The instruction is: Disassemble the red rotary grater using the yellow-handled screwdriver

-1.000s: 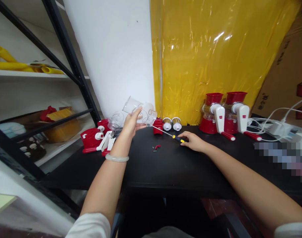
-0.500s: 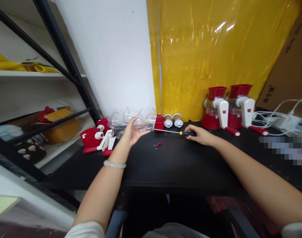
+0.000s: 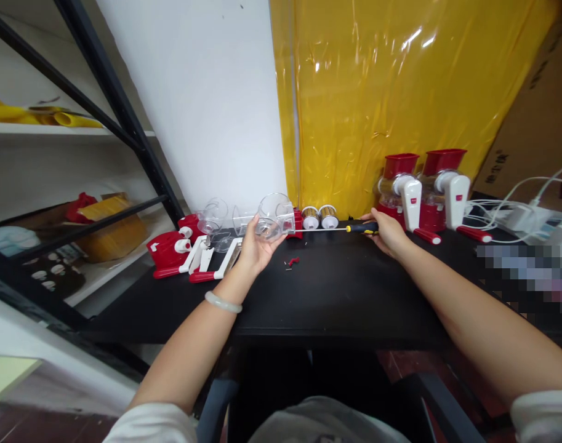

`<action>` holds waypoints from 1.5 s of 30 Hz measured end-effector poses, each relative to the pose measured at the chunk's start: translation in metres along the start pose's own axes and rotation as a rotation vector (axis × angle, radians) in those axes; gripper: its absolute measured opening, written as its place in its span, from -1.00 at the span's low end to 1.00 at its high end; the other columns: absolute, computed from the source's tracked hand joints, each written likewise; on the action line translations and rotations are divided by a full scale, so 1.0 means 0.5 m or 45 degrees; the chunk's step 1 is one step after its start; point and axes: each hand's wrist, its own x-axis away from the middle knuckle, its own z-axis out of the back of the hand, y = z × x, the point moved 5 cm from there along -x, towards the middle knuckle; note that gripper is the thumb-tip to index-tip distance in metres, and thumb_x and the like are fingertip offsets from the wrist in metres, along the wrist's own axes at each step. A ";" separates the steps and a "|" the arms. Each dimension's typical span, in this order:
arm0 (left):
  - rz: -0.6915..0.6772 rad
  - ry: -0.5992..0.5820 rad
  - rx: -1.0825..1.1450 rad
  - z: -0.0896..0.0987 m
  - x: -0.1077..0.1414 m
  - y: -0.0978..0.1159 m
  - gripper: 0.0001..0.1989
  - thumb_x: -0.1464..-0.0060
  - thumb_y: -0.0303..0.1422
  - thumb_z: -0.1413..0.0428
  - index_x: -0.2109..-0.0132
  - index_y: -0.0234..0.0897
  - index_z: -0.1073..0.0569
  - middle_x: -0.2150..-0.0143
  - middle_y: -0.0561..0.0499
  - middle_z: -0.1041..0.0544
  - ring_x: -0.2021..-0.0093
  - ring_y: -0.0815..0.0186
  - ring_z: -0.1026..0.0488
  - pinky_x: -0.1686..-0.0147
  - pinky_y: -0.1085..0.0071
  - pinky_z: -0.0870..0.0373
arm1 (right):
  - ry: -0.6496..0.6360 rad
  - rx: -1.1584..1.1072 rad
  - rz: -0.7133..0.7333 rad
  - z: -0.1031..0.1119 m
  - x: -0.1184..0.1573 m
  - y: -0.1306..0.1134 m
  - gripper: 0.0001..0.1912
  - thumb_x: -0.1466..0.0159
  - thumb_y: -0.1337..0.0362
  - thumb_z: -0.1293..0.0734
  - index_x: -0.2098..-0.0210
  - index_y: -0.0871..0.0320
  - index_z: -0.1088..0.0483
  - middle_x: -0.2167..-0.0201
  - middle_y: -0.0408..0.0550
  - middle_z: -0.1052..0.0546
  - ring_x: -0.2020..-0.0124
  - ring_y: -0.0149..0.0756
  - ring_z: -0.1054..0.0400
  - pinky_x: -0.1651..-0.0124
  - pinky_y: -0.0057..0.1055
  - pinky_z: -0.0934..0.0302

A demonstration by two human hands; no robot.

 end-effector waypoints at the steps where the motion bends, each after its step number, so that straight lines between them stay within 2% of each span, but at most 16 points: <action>1: -0.002 0.004 0.000 0.000 0.000 -0.002 -0.63 -0.11 -0.19 -0.24 -0.01 -0.17 -0.37 0.08 -0.12 -0.56 0.00 0.14 -0.60 0.04 0.21 -0.61 | 0.004 0.138 -0.022 0.005 0.000 0.000 -0.53 -0.30 -0.16 -0.30 0.45 0.11 -0.40 0.65 -0.10 -0.38 0.66 -0.36 -0.25 0.62 -0.43 -0.08; 4: -0.005 0.013 -0.012 0.002 -0.002 -0.005 -0.63 -0.11 -0.21 -0.25 -0.01 -0.18 -0.37 0.08 -0.12 -0.55 0.01 0.15 -0.60 0.04 0.22 -0.61 | 0.000 0.568 -0.039 0.022 -0.002 -0.002 -0.47 -0.35 -0.18 -0.22 0.47 0.12 -0.39 0.76 -0.12 -0.31 0.73 -0.33 -0.19 0.65 -0.40 0.03; 6: 0.003 0.009 -0.030 0.003 -0.003 -0.006 -0.65 -0.12 -0.20 -0.23 0.00 -0.19 -0.37 0.07 -0.13 -0.56 0.01 0.15 -0.60 0.05 0.24 -0.61 | 0.020 0.646 -0.028 0.029 -0.007 -0.003 -0.49 -0.32 -0.17 -0.27 0.49 0.11 -0.37 0.79 -0.16 -0.25 0.74 -0.35 -0.14 0.65 -0.41 0.05; 9: 0.009 0.003 -0.059 0.003 -0.002 -0.010 -0.66 -0.14 -0.19 -0.22 0.00 -0.18 -0.38 0.08 -0.12 -0.57 0.02 0.16 -0.60 0.06 0.26 -0.61 | -0.002 0.258 -0.016 0.024 -0.013 -0.004 -0.61 -0.18 -0.07 -0.46 0.46 0.07 -0.32 0.72 -0.25 -0.26 0.70 -0.43 -0.11 0.64 -0.47 0.03; 12: -0.003 0.005 -0.055 0.002 0.000 -0.015 -0.65 -0.14 -0.15 -0.21 0.00 -0.20 -0.39 0.13 -0.10 -0.57 0.09 0.18 -0.62 0.08 0.28 -0.61 | -0.132 -0.314 -0.036 0.007 -0.011 -0.012 -0.67 -0.04 0.21 -0.56 0.33 0.03 -0.35 0.56 -0.28 -0.39 0.58 -0.46 -0.24 0.52 -0.51 -0.17; 14: -0.009 0.002 -0.046 0.002 0.001 -0.018 -0.63 -0.14 -0.13 -0.21 0.01 -0.21 -0.39 0.15 -0.09 -0.57 0.12 0.18 -0.63 0.10 0.28 -0.61 | -0.215 -0.487 -0.071 0.001 -0.006 -0.019 -0.63 0.01 0.35 -0.52 0.25 -0.02 -0.39 0.46 -0.25 -0.47 0.47 -0.42 -0.35 0.40 -0.46 -0.29; 16: -0.019 -0.003 -0.047 0.002 0.001 -0.021 -0.62 -0.12 -0.12 -0.22 0.00 -0.20 -0.38 0.15 -0.08 -0.57 0.13 0.18 -0.63 0.11 0.29 -0.61 | -0.271 -0.506 -0.104 -0.001 0.000 -0.025 -0.69 -0.02 0.32 -0.47 0.22 -0.01 -0.43 0.38 -0.15 -0.55 0.36 -0.32 -0.44 0.33 -0.37 -0.36; 18: -0.025 0.003 -0.053 0.004 -0.001 -0.022 -0.59 -0.09 -0.12 -0.24 -0.02 -0.17 -0.37 0.16 -0.07 -0.57 0.14 0.19 -0.63 0.11 0.30 -0.60 | -0.251 -0.387 -0.125 0.006 0.002 -0.024 -0.79 -0.15 0.12 -0.39 0.25 0.06 -0.47 0.36 -0.01 -0.59 0.35 -0.22 -0.46 0.35 -0.30 -0.36; 20: -0.022 0.021 -0.057 0.007 -0.003 -0.022 -0.55 -0.06 -0.12 -0.26 -0.03 -0.16 -0.35 0.16 -0.07 -0.57 0.15 0.19 -0.63 0.10 0.29 -0.60 | -0.170 -0.070 -0.113 0.018 0.001 -0.018 -0.61 -0.26 -0.09 -0.28 0.35 0.12 -0.48 0.53 0.03 -0.54 0.51 -0.22 -0.40 0.47 -0.32 -0.28; 24: -0.021 0.039 -0.074 0.012 -0.006 -0.019 -0.54 -0.05 -0.12 -0.27 -0.02 -0.17 -0.34 0.17 -0.08 -0.56 0.17 0.18 -0.63 0.11 0.27 -0.59 | -0.052 0.451 -0.029 0.029 -0.006 -0.007 -0.52 -0.24 -0.16 -0.33 0.51 0.13 -0.39 0.79 -0.16 -0.23 0.73 -0.39 -0.10 0.62 -0.41 0.00; 28: -0.036 0.016 -0.088 0.010 -0.007 -0.018 -0.54 -0.04 -0.13 -0.27 -0.02 -0.19 -0.35 0.12 -0.12 -0.56 0.16 0.16 -0.62 0.16 0.28 -0.60 | -0.138 -0.051 -0.110 0.019 -0.009 0.001 -0.86 -0.10 0.18 -0.37 0.37 0.07 -0.38 0.66 -0.23 -0.30 0.67 -0.42 -0.12 0.58 -0.45 -0.06; 31: -0.021 -0.009 -0.083 0.009 -0.006 -0.020 -0.51 -0.01 -0.12 -0.28 -0.02 -0.20 -0.35 0.12 -0.13 -0.56 0.19 0.15 -0.61 0.20 0.30 -0.59 | -0.206 -0.392 -0.140 0.013 -0.009 -0.004 -0.81 0.00 0.25 -0.34 0.34 0.03 -0.35 0.49 -0.15 -0.45 0.50 -0.31 -0.35 0.44 -0.37 -0.26; 35: -0.029 -0.010 -0.093 0.014 -0.010 -0.021 -0.50 0.01 -0.13 -0.29 -0.01 -0.20 -0.35 0.13 -0.13 -0.56 0.20 0.15 -0.61 0.17 0.27 -0.59 | -0.196 -0.196 -0.133 0.012 -0.011 0.004 -0.68 -0.20 -0.06 -0.28 0.36 0.06 -0.34 0.51 -0.04 -0.48 0.50 -0.23 -0.40 0.50 -0.35 -0.23; 39: -0.039 0.016 -0.067 0.017 -0.012 -0.018 -0.57 -0.03 -0.14 -0.27 0.02 -0.22 -0.39 0.14 -0.13 -0.57 0.18 0.16 -0.62 0.14 0.27 -0.59 | -0.077 0.234 -0.068 0.018 -0.013 0.011 -0.55 -0.19 -0.18 -0.36 0.43 0.09 -0.33 0.74 -0.20 -0.25 0.73 -0.41 -0.07 0.65 -0.45 0.11; 41: -0.026 0.016 -0.062 0.014 -0.010 -0.019 -0.60 -0.05 -0.14 -0.26 0.02 -0.20 -0.40 0.15 -0.11 -0.57 0.18 0.17 -0.62 0.17 0.30 -0.60 | -0.072 0.094 -0.032 0.018 -0.010 0.004 -0.68 -0.14 -0.01 -0.43 0.41 0.07 -0.32 0.71 -0.25 -0.24 0.71 -0.44 -0.04 0.63 -0.47 0.08; 45: -0.015 -0.034 -0.059 0.004 -0.003 -0.020 -0.63 -0.09 -0.11 -0.23 0.04 -0.21 -0.42 0.14 -0.13 -0.58 0.18 0.16 -0.62 0.23 0.32 -0.61 | -0.212 -0.431 -0.103 0.009 -0.001 -0.017 -0.80 -0.03 0.21 -0.39 0.33 0.03 -0.35 0.50 -0.17 -0.42 0.50 -0.33 -0.31 0.47 -0.39 -0.23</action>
